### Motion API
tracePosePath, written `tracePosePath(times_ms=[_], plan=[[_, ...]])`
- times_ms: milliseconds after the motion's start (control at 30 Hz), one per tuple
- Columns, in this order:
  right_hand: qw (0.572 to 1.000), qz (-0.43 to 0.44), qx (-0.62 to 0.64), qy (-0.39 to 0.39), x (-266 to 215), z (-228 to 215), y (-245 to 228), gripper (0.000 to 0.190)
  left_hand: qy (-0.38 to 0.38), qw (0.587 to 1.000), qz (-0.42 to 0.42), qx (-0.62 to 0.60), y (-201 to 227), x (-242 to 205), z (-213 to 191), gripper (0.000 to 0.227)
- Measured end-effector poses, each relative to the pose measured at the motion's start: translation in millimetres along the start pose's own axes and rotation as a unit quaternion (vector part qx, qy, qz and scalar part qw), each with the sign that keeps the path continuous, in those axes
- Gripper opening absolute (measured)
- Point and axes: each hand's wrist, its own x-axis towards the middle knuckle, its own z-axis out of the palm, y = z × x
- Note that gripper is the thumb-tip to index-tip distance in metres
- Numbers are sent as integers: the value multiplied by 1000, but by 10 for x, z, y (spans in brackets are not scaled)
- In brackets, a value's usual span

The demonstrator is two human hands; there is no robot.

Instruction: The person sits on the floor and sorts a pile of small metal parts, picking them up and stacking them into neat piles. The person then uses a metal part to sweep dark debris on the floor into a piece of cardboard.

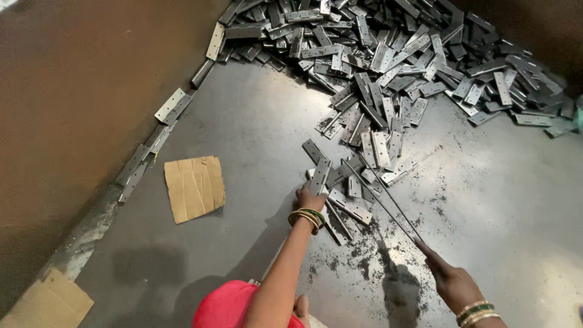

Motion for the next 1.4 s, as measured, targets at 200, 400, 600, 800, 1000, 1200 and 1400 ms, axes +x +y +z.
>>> tracePosePath(times_ms=[200, 400, 600, 800, 1000, 1200, 1400], plan=[[989, -37, 119, 82, 144, -94, 198, 52, -176, 983, 35, 25, 95, -204, 166, 79], [958, -77, 130, 245, 1424, -830, -645, 52, -273, 953, 88, 100, 96, -358, 312, 102], [959, -89, 108, 247, 2651, -1179, -1418, 57, -329, 927, 127, 126, 27, -280, 378, 119], [959, -73, 183, 205, 2797, -1083, -1501, 57, -365, 917, 119, 104, -12, -314, 537, 112], [963, -34, 227, 138, 1957, -436, -791, 56, -260, 957, 113, 68, 77, -408, 588, 84], [956, -99, 229, 151, 450, 454, -88, 57, -152, 981, 100, 67, 133, -617, 494, 73], [969, -2, 241, 47, -362, 336, -188, 54, -143, 986, 73, 55, 178, -823, 615, 57]])
